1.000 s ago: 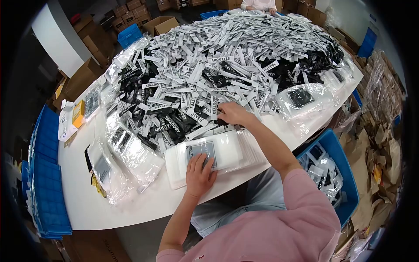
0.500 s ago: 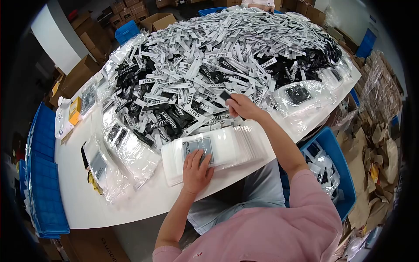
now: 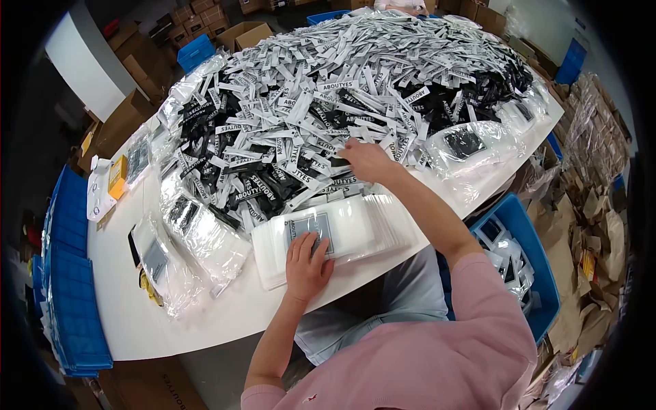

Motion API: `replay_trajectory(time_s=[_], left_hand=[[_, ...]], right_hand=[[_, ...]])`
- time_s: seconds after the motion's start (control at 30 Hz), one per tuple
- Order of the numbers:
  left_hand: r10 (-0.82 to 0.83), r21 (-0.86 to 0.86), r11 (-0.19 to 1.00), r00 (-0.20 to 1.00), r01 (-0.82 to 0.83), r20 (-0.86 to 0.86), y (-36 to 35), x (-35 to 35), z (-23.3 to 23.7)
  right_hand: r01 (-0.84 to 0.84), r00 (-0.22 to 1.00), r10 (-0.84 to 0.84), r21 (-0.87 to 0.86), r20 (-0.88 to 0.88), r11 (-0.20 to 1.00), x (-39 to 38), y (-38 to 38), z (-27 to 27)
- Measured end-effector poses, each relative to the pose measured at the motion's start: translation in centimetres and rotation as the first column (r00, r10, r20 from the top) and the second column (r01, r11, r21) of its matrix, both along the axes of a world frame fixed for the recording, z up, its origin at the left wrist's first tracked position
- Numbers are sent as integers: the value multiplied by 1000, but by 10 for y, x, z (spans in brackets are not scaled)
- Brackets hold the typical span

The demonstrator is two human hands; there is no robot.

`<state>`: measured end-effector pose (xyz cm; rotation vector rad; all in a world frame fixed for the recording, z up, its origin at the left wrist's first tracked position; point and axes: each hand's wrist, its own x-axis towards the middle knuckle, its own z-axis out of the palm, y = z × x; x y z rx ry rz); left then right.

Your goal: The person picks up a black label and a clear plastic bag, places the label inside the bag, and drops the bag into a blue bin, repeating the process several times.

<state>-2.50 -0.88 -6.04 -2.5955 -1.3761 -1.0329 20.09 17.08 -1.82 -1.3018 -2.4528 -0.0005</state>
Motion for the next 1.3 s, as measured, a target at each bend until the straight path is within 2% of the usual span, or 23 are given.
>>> replay_trajectory(time_s=[0.07,0.1,0.2,0.3,0.33,0.37,0.4,0.47,0.53,0.57,0.6,0.67,0.7,0.8,0.87,0.9,0.93,1.0,1.13,1.17,1.2,1.23,1.3], left_hand=[[-6,-3,1000,1000,6,7,-1,-1,-2],[-6,-3,1000,1000,6,15,0,-2,-2],[-27,-19,999,997,28,65,0,-6,-2],[-33,9,999,993,32,110,3,-10,-7],[-40,5,999,993,40,110,3,-10,-7],[9,-75,997,972,9,236,4,-9,-6],[69,-157,987,933,-14,354,5,-8,-5],[120,-246,969,902,-16,415,7,-5,15],[237,-554,829,943,-73,232,11,1,50],[225,-571,818,951,-67,211,16,3,59],[228,-574,816,951,-69,209,18,5,58],[166,-261,959,966,-111,200,20,8,53],[165,-263,958,966,-110,197,16,11,56],[-74,78,995,991,65,114,6,24,64],[-96,135,987,995,92,28,2,29,64],[-110,191,974,992,121,-63,1,29,65],[-110,189,974,992,121,-65,0,28,64],[-139,270,946,977,179,-159,1,25,64],[-53,51,997,991,59,-119,-10,35,72],[-84,-223,966,973,132,214,-16,40,71],[-14,-439,854,855,281,519,-20,42,71],[89,-590,669,739,453,668,-18,38,76],[191,-582,678,656,450,730,-11,35,64]], right_hand=[[-1,911,44,-105,409,994,-8,7,0],[-3,911,45,-101,410,995,-7,7,3],[65,994,-66,-12,-83,998,3,4,13],[161,940,-173,-65,-293,985,26,-11,20],[157,815,-246,-209,-525,965,33,-27,21],[112,626,-332,-340,-705,934,39,-47,21],[81,516,-350,-362,-782,929,50,-60,12],[215,330,-358,-299,-873,930,55,-95,-16],[168,273,-408,-375,-871,912,65,-114,-57],[133,215,-482,-464,-849,876,65,-122,-65],[131,215,-486,-468,-847,874,66,-124,-63],[334,571,-341,-167,-747,928,65,-130,-44],[335,569,-343,-171,-747,927,58,-135,-34],[-62,341,-377,-421,-861,905,25,-153,-9],[-185,314,-543,-611,-779,770,3,-166,25],[-234,392,-635,-739,-666,631,4,-166,29],[-236,390,-635,-740,-666,630,4,-165,31],[-420,382,-605,-714,-699,560,4,-162,35],[-376,407,-548,-681,-731,629,-4,-161,40],[-244,569,-367,-578,-736,779,-8,-162,40],[-143,722,-193,-416,-664,898,-13,-164,40],[-147,723,-190,-417,-664,897,-19,-167,38],[-253,799,180,-49,-574,966,-29,-170,34]])
